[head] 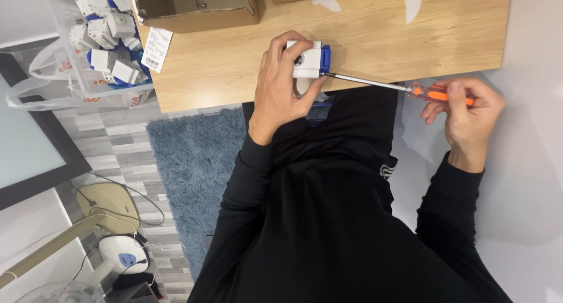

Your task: The person uses a screwdriver to tighten screws on a white and blue electrical component. They then separate the blue and white parts, inspect the blue component, and place it into a cardboard box. Finally, they pick up a white component and place it into the box as well.

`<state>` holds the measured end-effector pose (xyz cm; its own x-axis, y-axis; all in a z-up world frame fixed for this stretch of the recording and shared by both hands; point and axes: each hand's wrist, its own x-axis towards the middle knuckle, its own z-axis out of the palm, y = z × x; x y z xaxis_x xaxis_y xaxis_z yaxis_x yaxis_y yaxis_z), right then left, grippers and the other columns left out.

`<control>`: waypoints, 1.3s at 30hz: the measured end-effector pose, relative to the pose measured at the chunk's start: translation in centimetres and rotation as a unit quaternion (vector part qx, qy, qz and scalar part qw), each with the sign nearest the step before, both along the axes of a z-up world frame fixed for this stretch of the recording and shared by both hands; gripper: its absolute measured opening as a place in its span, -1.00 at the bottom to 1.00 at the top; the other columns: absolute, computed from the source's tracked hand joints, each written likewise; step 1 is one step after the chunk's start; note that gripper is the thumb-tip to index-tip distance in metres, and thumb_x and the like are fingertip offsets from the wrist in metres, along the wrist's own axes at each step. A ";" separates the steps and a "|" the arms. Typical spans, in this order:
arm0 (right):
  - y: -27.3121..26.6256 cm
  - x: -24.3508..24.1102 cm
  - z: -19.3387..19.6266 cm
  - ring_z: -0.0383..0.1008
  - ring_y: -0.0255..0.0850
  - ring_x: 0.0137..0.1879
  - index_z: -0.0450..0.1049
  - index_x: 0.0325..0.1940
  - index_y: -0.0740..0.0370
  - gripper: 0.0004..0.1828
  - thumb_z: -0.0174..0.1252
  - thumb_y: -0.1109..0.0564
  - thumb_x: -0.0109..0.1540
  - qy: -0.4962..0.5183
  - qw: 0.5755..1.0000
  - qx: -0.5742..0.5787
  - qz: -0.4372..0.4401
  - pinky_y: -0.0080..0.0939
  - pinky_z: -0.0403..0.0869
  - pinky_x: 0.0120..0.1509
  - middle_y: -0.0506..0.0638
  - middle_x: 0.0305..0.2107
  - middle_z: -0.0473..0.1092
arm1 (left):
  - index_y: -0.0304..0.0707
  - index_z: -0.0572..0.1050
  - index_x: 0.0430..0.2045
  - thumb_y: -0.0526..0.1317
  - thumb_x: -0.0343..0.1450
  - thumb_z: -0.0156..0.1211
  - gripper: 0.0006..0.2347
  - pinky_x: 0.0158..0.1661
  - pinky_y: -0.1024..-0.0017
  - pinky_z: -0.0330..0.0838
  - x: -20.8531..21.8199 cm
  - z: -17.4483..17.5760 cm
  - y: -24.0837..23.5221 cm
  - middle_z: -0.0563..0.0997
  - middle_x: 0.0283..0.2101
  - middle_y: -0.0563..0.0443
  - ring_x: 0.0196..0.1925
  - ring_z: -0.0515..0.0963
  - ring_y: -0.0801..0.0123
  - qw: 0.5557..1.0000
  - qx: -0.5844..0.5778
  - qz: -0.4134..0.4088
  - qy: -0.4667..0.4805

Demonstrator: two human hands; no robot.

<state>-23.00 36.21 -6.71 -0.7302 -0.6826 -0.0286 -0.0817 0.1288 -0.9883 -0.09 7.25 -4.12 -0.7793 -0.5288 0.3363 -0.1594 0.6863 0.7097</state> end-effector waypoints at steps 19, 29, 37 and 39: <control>0.3 -0.7 0.2 0.53 0.14 -0.39 0.45 0.04 0.63 -0.69 0.06 0.21 0.68 0.023 0.999 0.014 0.020 -0.11 0.49 -0.37 0.52 -0.23 0.50 | -0.14 0.31 0.25 -0.03 0.57 0.33 -0.57 0.18 0.05 0.46 -0.6 -0.2 -0.8 0.45 0.24 -0.18 0.25 0.57 0.01 1.000 0.002 -0.012 0.000; 1.2 -1.4 -1.1 0.57 0.13 0.21 0.45 0.14 0.37 -0.66 0.33 0.10 0.43 0.052 0.996 -0.054 0.052 0.05 0.62 0.41 0.35 0.09 0.46 | -0.14 0.33 0.24 -0.04 0.56 0.35 -0.57 0.20 0.05 0.44 -0.5 -0.4 -0.8 0.45 0.25 -0.17 0.25 0.57 0.04 1.000 0.005 -0.012 -0.006; 1.6 -1.5 -1.7 0.61 0.12 -0.22 0.44 0.14 0.57 -0.69 0.13 0.14 0.61 0.000 0.999 -0.029 0.041 -0.08 0.66 -0.18 0.38 -0.21 0.47 | -0.14 0.33 0.24 -0.04 0.55 0.37 -0.56 0.21 0.04 0.47 -0.4 -0.5 -0.7 0.44 0.25 -0.17 0.27 0.57 0.03 1.000 0.004 -0.006 -0.004; 2.2 -1.9 -2.4 0.63 0.15 0.14 0.45 0.13 0.37 -0.76 0.29 0.17 0.49 0.009 0.996 -0.071 0.048 0.22 0.80 0.24 0.34 0.04 0.47 | -0.15 0.34 0.24 -0.04 0.54 0.36 -0.56 0.20 0.06 0.47 -0.4 -0.5 -0.7 0.44 0.25 -0.16 0.25 0.57 0.05 1.000 0.004 -0.004 -0.006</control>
<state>-24.91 38.40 -9.16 -0.6604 -0.7460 0.0859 -0.1047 -0.0218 -0.9943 -0.46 6.57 -4.62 -0.7876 -0.5250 0.3226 -0.1630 0.6824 0.7125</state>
